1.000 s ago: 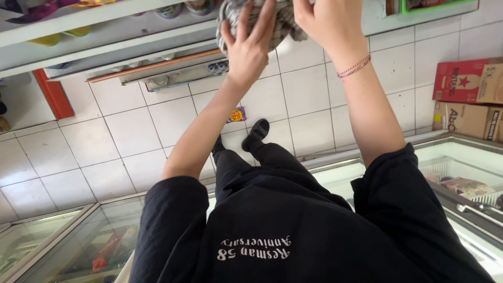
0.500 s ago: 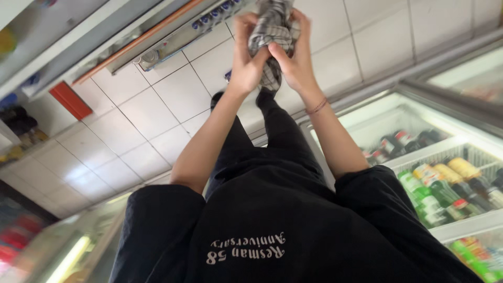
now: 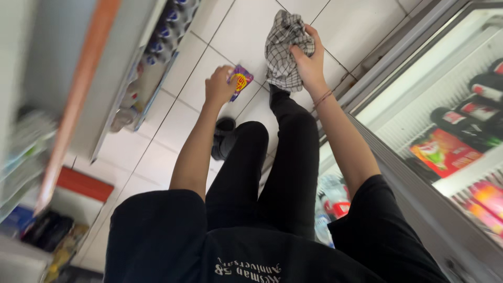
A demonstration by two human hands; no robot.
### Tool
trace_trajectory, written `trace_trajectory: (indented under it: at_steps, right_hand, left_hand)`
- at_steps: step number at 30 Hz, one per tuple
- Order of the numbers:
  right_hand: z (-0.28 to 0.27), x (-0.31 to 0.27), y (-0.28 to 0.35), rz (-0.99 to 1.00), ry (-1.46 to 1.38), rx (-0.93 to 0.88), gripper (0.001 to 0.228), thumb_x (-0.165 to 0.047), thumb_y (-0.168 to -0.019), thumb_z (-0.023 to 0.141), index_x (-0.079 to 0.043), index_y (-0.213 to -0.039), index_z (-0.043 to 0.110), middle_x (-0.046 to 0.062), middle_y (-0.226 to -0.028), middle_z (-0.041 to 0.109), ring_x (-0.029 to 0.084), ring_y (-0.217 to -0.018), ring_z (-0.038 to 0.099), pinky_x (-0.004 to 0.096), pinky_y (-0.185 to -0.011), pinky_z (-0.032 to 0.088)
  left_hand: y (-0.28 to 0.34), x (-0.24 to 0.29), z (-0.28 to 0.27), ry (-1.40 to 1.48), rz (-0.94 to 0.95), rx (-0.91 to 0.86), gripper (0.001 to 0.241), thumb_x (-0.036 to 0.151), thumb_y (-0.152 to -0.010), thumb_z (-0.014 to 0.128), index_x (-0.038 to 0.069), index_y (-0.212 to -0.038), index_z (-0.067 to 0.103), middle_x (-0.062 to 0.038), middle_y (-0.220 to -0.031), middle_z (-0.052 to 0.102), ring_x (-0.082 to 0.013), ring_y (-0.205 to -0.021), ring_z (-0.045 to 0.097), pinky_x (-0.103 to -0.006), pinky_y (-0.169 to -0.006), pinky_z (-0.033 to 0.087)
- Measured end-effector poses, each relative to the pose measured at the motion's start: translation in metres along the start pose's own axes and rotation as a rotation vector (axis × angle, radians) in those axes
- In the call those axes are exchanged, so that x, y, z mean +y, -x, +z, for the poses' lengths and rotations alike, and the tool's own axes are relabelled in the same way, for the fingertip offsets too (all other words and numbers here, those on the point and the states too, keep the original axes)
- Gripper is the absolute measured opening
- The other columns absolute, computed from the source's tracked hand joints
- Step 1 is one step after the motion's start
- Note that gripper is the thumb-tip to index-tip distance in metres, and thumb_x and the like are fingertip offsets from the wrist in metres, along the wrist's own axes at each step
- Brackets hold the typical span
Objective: The person cleans the glass door and metal frame of a chest freezer using a cloth and spray bottle. They then wipe the shelves of a nearby display unit, moving a snack package to reach the surface underneath.
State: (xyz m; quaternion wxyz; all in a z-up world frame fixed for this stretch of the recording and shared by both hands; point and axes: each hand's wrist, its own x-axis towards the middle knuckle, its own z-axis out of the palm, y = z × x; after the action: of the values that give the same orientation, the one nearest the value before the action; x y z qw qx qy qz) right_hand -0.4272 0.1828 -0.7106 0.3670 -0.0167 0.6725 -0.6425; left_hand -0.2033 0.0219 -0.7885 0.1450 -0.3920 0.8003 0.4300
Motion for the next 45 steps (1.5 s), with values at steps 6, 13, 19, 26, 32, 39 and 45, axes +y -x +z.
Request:
trace_trajectory:
  at_steps: [6,13,19,26,32,39,45]
  right_hand:
    - [-0.027,0.115,-0.078,-0.226,0.337,-0.068,0.054,-0.001,-0.092,0.071,-0.003,-0.142,0.053,0.014,-0.128,0.065,0.021,-0.113,0.069,0.036,-0.096,0.061]
    - [-0.04,0.198,-0.121,-0.308,0.507,-0.261,0.052,-0.006,-0.09,0.07,-0.006,-0.14,0.055,0.012,-0.116,0.074,0.021,-0.106,0.073,0.036,-0.096,0.061]
    - [-0.024,0.238,-0.117,-0.393,0.598,-0.308,0.05,-0.005,-0.089,0.073,-0.004,-0.137,0.057,0.015,-0.117,0.073,0.024,-0.109,0.072,0.037,-0.099,0.057]
    - [-0.009,0.23,-0.11,-0.313,0.59,-0.357,0.049,-0.006,-0.087,0.072,-0.005,-0.134,0.059,0.013,-0.112,0.075,0.021,-0.105,0.074,0.034,-0.096,0.059]
    - [-0.008,0.161,-0.115,-0.337,0.345,-0.233,0.051,-0.006,-0.089,0.073,-0.005,-0.137,0.056,0.014,-0.119,0.073,0.022,-0.108,0.072,0.036,-0.096,0.06]
    - [0.001,0.018,-0.067,-0.669,0.607,-0.046,0.068,0.004,-0.081,0.069,-0.005,-0.145,0.05,0.016,-0.122,0.057,0.029,-0.118,0.059,0.04,-0.105,0.05]
    - [0.029,-0.124,0.004,-0.779,0.686,-0.097,0.028,0.009,-0.069,0.062,-0.008,-0.087,0.075,0.018,-0.125,0.046,0.038,-0.126,0.051,0.041,-0.111,0.043]
  left_hand:
    - [-0.07,-0.137,0.147,-0.382,-0.103,-0.147,0.047,0.031,-0.089,0.071,0.019,-0.133,0.058,-0.01,-0.126,0.06,-0.0302,-0.116,0.062,-0.0602,-0.094,0.045]
    - [-0.096,-0.212,0.228,-0.549,-0.16,-0.226,0.102,0.035,-0.073,0.081,0.032,-0.156,0.023,-0.011,-0.141,0.05,-0.0321,-0.123,0.051,-0.0654,-0.099,0.036]
    - [-0.13,-0.263,0.263,-0.515,-0.071,-0.02,0.071,0.016,-0.089,0.071,0.016,-0.153,0.04,-0.01,-0.106,0.07,-0.0308,-0.107,0.066,-0.0636,-0.104,0.042]
    - [-0.143,-0.246,0.244,0.058,0.062,-0.05,0.015,0.012,-0.085,0.073,0.001,-0.091,0.063,-0.022,-0.095,0.069,-0.0401,-0.09,0.068,-0.0452,-0.078,0.054]
    - [-0.148,-0.161,0.172,0.479,0.24,0.25,0.013,0.007,-0.096,0.067,0.0,-0.096,0.056,-0.015,-0.092,0.073,-0.0264,-0.086,0.073,-0.0348,-0.076,0.055]
    - [-0.064,0.017,0.041,0.894,0.278,0.467,0.015,0.009,-0.104,0.064,0.0,-0.101,0.053,-0.004,-0.085,0.06,-0.0092,-0.079,0.059,-0.0261,-0.07,0.05]
    - [0.06,0.158,-0.085,1.042,0.344,0.559,0.011,0.01,-0.109,0.059,-0.001,-0.11,0.056,-0.005,-0.095,0.063,-0.0081,-0.089,0.056,-0.0263,-0.08,0.049]
